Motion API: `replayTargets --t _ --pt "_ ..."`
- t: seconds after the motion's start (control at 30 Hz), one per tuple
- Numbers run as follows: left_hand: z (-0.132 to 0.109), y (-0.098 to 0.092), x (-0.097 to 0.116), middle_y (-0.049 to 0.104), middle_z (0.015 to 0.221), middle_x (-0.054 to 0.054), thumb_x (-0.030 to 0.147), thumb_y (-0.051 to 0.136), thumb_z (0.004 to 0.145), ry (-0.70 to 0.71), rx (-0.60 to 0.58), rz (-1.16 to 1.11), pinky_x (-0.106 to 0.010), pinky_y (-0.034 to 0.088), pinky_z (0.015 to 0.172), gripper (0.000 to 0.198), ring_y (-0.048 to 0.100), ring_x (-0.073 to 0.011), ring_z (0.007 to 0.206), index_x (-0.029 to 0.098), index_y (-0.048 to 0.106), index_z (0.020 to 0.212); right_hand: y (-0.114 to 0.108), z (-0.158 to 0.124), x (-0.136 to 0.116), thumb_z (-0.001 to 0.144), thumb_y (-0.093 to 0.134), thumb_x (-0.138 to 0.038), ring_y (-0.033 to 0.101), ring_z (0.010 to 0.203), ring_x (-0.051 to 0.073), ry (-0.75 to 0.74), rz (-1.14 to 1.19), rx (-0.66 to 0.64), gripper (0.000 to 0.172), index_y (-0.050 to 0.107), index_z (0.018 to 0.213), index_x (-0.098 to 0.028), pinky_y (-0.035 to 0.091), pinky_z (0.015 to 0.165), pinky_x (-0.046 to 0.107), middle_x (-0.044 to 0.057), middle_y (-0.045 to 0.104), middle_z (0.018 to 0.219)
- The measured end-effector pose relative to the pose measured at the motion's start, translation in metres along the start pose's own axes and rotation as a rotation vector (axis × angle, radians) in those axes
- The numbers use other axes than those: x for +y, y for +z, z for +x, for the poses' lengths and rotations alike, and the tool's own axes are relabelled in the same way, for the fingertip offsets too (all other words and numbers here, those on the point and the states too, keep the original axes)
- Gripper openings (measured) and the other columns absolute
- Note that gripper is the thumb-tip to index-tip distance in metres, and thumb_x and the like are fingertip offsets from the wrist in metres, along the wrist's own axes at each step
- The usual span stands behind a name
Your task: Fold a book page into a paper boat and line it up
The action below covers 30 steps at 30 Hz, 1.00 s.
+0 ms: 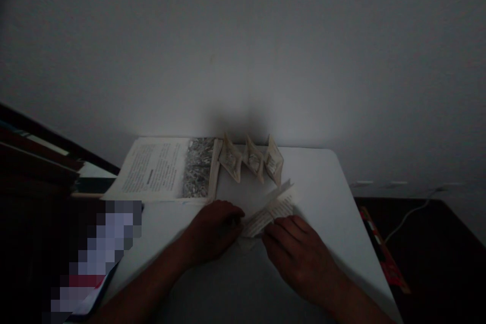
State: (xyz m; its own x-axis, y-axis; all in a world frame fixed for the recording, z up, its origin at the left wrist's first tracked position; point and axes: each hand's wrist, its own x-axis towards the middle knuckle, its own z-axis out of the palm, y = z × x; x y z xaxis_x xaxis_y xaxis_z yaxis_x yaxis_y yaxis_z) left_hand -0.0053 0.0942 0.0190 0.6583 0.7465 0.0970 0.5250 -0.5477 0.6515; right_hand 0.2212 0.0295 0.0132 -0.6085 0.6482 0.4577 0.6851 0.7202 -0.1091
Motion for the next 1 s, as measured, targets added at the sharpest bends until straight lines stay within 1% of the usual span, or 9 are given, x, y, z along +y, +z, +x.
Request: replayTargets --t 0.13,0.3,0.43,0.5,0.6,0.73,0.83,0.93,1.0 --pt "0.003 0.000 -0.001 0.066 0.081 -0.003 0.023 0.050 0.082 -0.062 -0.013 0.028 -0.030 0.041 0.071 0.015 0.057 -0.0171 0.074 0.018 0.064 0.086 0.001 0.007 -0.008 0.084 0.055 -0.013 0.059 0.083 0.021 0.055 0.029 -0.042 0.014 0.065 0.093 -0.015 0.045 0.072 0.038 0.008 0.067 0.090" --pt "0.004 -0.001 -0.002 0.068 0.084 -0.002 0.025 0.051 0.083 -0.132 0.026 -0.059 -0.028 0.042 0.073 0.016 0.059 -0.0163 0.077 0.018 0.064 0.089 0.003 0.017 -0.016 0.084 0.055 -0.021 0.058 0.085 0.022 0.086 0.032 -0.103 0.015 0.065 0.095 -0.016 0.045 0.074 0.039 0.009 0.066 0.094" --pt "0.004 0.001 -0.004 0.067 0.083 -0.002 0.025 0.051 0.083 -0.128 0.046 -0.067 -0.028 0.042 0.073 0.015 0.059 -0.0154 0.076 0.018 0.063 0.089 0.011 0.021 -0.016 0.084 0.055 -0.023 0.058 0.082 0.022 0.101 0.037 -0.169 0.018 0.064 0.098 -0.016 0.047 0.072 0.038 0.009 0.065 0.091" --pt "0.003 0.002 -0.005 0.066 0.083 -0.003 0.026 0.053 0.082 -0.090 0.043 -0.007 -0.029 0.041 0.074 0.015 0.058 -0.0168 0.077 0.018 0.063 0.089 0.014 0.022 -0.015 0.085 0.052 -0.021 0.058 0.083 0.021 0.111 0.046 -0.159 0.017 0.064 0.097 -0.016 0.047 0.073 0.037 0.008 0.065 0.088" --pt "0.003 0.002 -0.005 0.064 0.083 -0.004 0.027 0.058 0.077 -0.017 0.015 0.114 -0.032 0.040 0.075 0.016 0.055 -0.0196 0.079 0.017 0.062 0.090 0.017 0.022 -0.013 0.087 0.049 -0.017 0.059 0.086 0.021 0.120 0.057 -0.105 0.018 0.064 0.094 -0.017 0.047 0.076 0.038 0.008 0.065 0.087" --pt "0.003 0.002 -0.005 0.062 0.078 -0.004 0.021 0.055 0.078 0.044 -0.033 0.199 -0.032 0.038 0.072 0.009 0.053 -0.0191 0.076 0.017 0.062 0.079 0.017 0.022 -0.013 0.086 0.049 -0.016 0.058 0.085 0.021 0.142 0.085 -0.116 0.018 0.065 0.094 -0.016 0.047 0.076 0.039 0.009 0.065 0.087" --pt "0.004 0.002 -0.005 0.061 0.073 -0.004 0.025 0.053 0.081 0.010 -0.019 0.177 -0.031 0.038 0.070 0.014 0.053 -0.0179 0.071 0.016 0.062 0.076 0.018 0.019 -0.013 0.085 0.053 -0.023 0.058 0.085 0.022 0.144 0.093 -0.115 0.018 0.064 0.098 -0.016 0.048 0.075 0.039 0.009 0.065 0.091" --pt "0.004 0.002 -0.006 0.061 0.071 -0.003 0.030 0.052 0.083 -0.065 0.013 0.133 -0.030 0.039 0.070 0.018 0.053 -0.0171 0.070 0.017 0.063 0.078 0.020 0.017 -0.012 0.082 0.059 -0.032 0.058 0.088 0.024 0.131 0.097 -0.099 0.026 0.063 0.102 -0.016 0.048 0.075 0.041 0.010 0.065 0.096" --pt "0.004 0.001 -0.005 0.062 0.073 -0.003 0.032 0.051 0.084 -0.101 0.017 0.112 -0.029 0.039 0.070 0.019 0.054 -0.0169 0.070 0.017 0.063 0.080 0.021 0.015 -0.012 0.080 0.061 -0.033 0.058 0.087 0.024 0.123 0.098 -0.092 0.028 0.063 0.103 -0.016 0.048 0.075 0.041 0.010 0.065 0.096"
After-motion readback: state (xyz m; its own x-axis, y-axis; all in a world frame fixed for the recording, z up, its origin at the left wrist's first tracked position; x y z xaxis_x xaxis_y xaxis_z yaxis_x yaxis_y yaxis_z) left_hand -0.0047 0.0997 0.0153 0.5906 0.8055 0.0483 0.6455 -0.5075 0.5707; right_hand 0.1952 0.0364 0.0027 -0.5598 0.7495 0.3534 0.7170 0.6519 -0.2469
